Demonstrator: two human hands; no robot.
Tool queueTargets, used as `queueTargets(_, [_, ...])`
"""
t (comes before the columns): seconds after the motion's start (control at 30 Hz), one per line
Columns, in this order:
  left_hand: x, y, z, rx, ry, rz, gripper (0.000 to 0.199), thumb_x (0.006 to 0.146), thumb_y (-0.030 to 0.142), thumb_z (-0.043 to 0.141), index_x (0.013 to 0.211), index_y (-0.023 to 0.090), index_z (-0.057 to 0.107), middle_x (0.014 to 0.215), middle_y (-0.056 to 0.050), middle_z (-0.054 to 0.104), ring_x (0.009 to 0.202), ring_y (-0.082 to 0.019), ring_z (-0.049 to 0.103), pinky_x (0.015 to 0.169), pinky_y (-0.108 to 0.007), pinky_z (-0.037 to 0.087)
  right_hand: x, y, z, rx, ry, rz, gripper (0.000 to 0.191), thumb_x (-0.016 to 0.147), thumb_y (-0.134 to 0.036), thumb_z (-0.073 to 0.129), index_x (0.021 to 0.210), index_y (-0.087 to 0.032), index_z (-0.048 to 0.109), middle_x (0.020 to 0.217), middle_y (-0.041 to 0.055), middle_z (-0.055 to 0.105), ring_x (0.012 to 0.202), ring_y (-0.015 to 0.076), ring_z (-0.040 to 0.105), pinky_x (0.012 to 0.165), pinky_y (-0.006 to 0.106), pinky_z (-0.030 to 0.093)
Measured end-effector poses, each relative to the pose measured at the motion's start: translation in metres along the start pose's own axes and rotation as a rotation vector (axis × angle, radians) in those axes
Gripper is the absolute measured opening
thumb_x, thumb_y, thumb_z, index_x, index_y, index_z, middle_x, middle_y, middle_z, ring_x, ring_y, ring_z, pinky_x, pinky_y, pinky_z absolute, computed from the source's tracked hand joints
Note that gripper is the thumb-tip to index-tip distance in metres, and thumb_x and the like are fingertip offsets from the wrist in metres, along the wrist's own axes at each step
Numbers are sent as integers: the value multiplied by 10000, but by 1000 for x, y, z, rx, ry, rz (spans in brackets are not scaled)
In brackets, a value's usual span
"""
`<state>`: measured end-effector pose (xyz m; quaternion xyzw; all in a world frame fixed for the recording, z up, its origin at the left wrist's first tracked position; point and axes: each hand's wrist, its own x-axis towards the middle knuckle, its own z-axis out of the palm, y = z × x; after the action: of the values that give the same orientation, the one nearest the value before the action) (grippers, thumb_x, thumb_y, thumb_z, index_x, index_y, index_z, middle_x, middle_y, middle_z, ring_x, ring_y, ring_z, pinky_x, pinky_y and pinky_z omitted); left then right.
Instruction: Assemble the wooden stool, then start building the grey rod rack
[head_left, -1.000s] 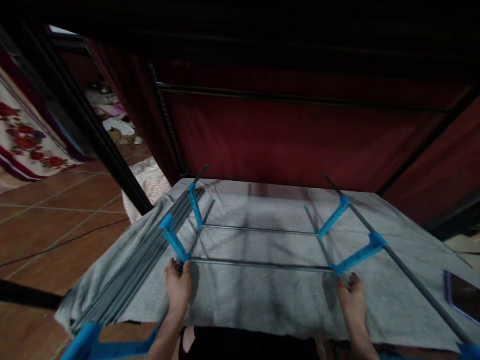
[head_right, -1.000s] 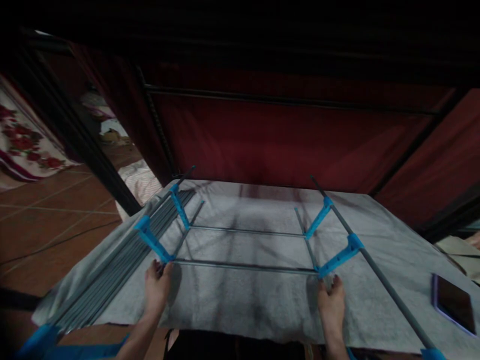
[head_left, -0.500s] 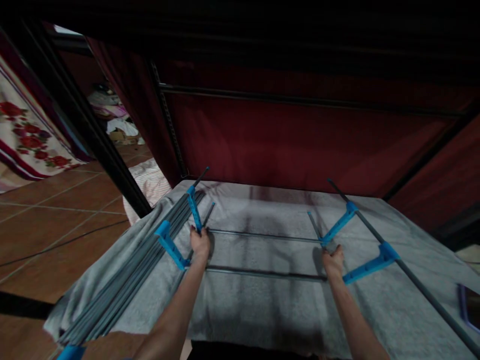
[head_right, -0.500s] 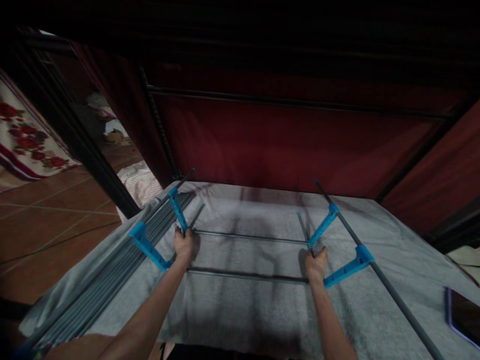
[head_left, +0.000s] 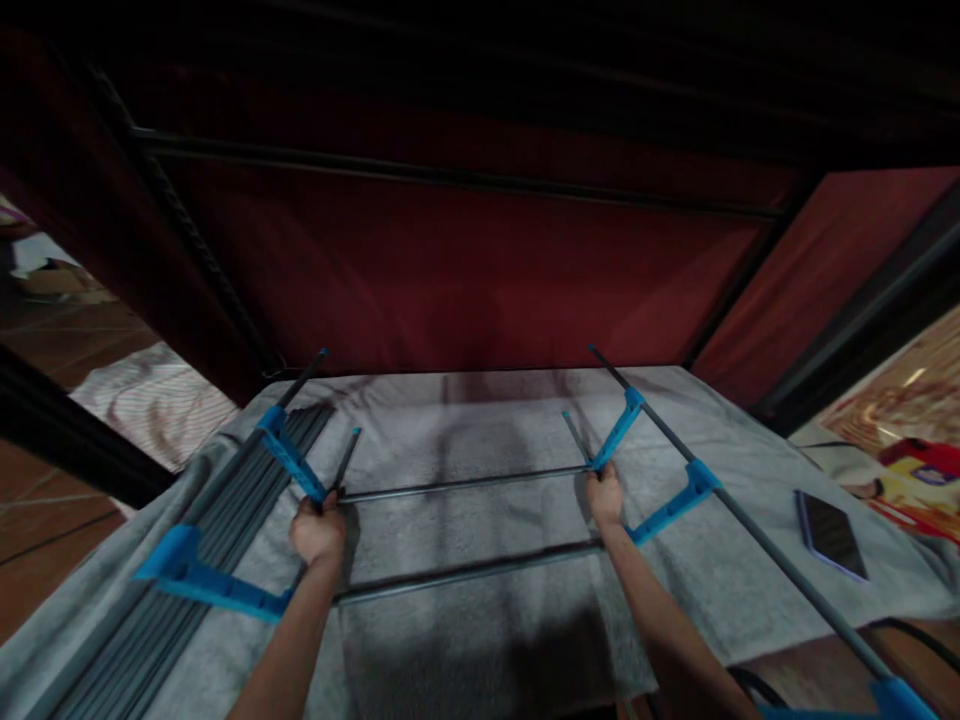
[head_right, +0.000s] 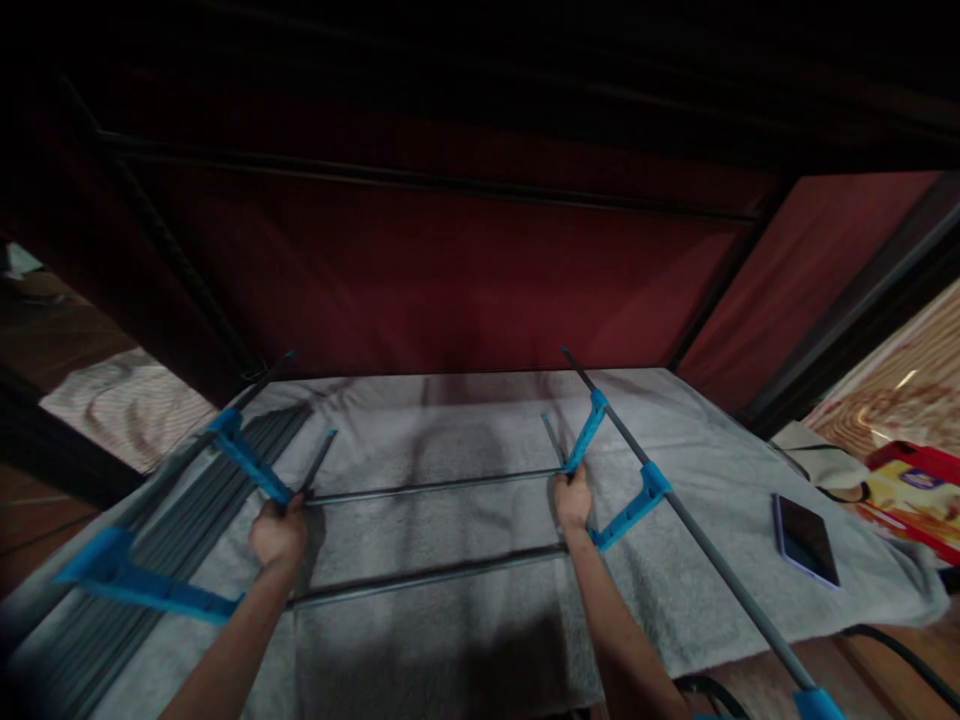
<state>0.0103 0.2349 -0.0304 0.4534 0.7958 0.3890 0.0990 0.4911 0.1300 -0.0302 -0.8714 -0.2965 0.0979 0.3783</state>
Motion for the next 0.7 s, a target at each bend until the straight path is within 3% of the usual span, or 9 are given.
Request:
queueTargets(0.17, [0,5,1,61,10,-47,241,792,407,522,681,237,392,576,6,393,673,-231,510,637,-343,376,0,-5,1,-65,-17,52,452,847,-277,403,1271,-142,484,1036,123,680,983,240,644,860,314,453])
queueTargets(0.37, [-2,11,3,131,-24,-128,203,799,400,505,722,235,413,645,-8,494,784,-268,576,687,-369,424,3,-6,5,-107,5,83,433,855,-277,387,1243,-121,496,982,144,681,942,263,656,853,345,455])
queueTargets(0.53, [-7,15,0,103,-45,-135,146,846,377,469,835,233,492,780,-29,599,872,-295,603,729,-413,454,0,-2,-1,-82,-12,39,452,821,-296,421,1235,-138,509,954,121,680,912,260,653,836,351,461])
queueTargets(0.7, [-11,18,-13,-2,-97,-47,217,866,309,480,995,161,571,922,-138,673,909,-288,636,783,-387,477,-2,4,-13,-3,-67,-77,500,770,-297,433,1236,-134,514,928,116,668,880,279,647,782,378,485])
